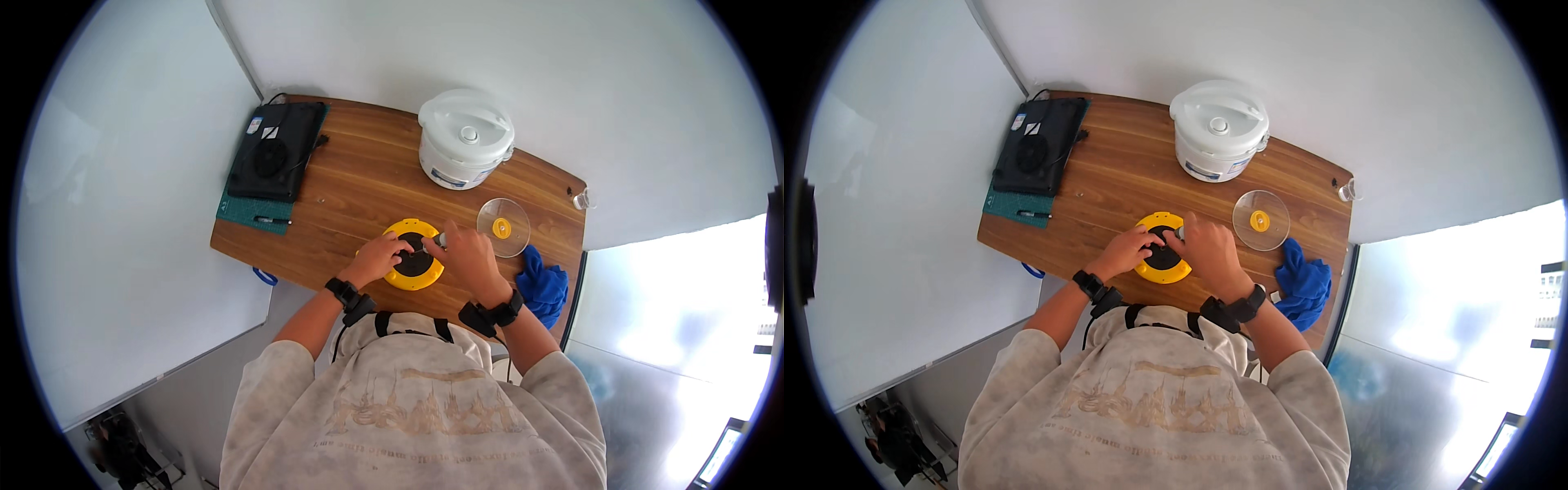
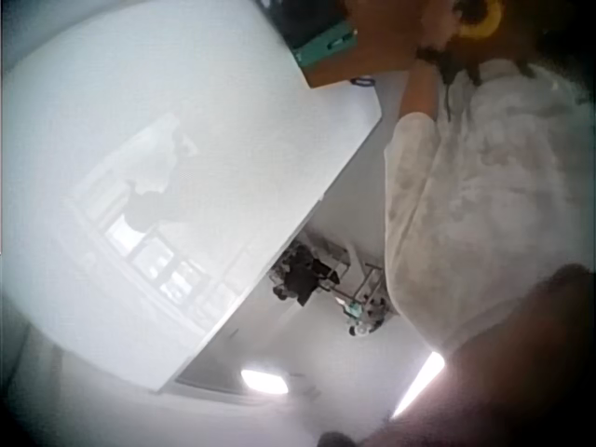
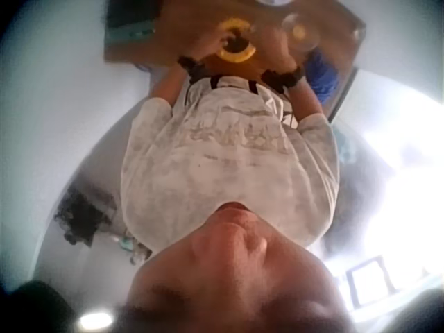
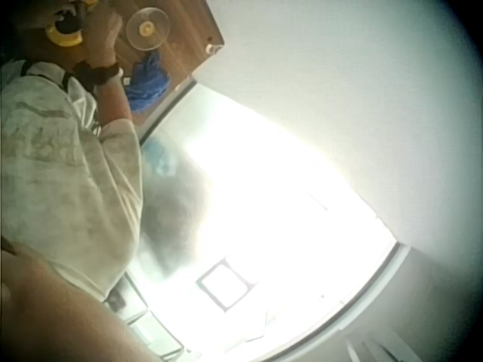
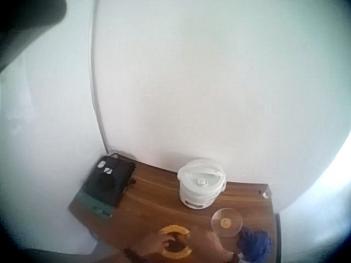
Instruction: The person assembles a white rice cooker by hand, inserting a small white cylindrical component into the lid and securing it. They then place the lid onto the cooker body and set it on the table. Finally, they remove the lid from a yellow pot and place it on the table.
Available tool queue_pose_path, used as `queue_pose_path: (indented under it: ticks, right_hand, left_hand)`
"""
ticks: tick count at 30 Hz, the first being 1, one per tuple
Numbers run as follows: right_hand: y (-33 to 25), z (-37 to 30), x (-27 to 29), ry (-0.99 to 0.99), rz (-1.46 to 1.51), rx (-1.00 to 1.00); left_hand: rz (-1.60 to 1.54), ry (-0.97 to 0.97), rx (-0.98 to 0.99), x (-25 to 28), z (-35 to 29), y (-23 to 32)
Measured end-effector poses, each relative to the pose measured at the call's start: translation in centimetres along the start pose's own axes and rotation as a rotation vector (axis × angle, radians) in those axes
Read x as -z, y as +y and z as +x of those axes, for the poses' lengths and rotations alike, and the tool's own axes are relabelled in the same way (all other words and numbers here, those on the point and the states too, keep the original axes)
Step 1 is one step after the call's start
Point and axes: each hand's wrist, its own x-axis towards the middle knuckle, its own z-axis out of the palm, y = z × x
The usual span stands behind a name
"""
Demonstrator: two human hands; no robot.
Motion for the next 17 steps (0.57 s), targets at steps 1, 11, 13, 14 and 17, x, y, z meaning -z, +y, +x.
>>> queue_pose_path:
  ticks: [1,11,13,14,17]
  right_hand:
    - [-0.1,0.0,0.0,0.001,0.011,0.017]
    - [0.0,0.1,-0.1,-0.089,0.208,0.269]
    - [-0.8,0.2,-0.3,-0.068,0.195,0.285]
    - [-1.2,0.4,-0.1,-0.104,0.157,0.264]
    - [-2.3,0.8,0.9,-0.172,0.082,0.23]
  left_hand:
    - [0.007,0.007,-0.018,0.1,0.0,0.0]
    - [-0.046,0.033,-0.055,-0.1,0.0,-0.2]
    - [-0.046,0.053,-0.063,0.0,-0.2,0.0]
    - [-0.049,0.059,-0.059,0.0,-0.2,0.0]
    - [-0.014,0.044,-0.033,0.0,-0.2,0.0]
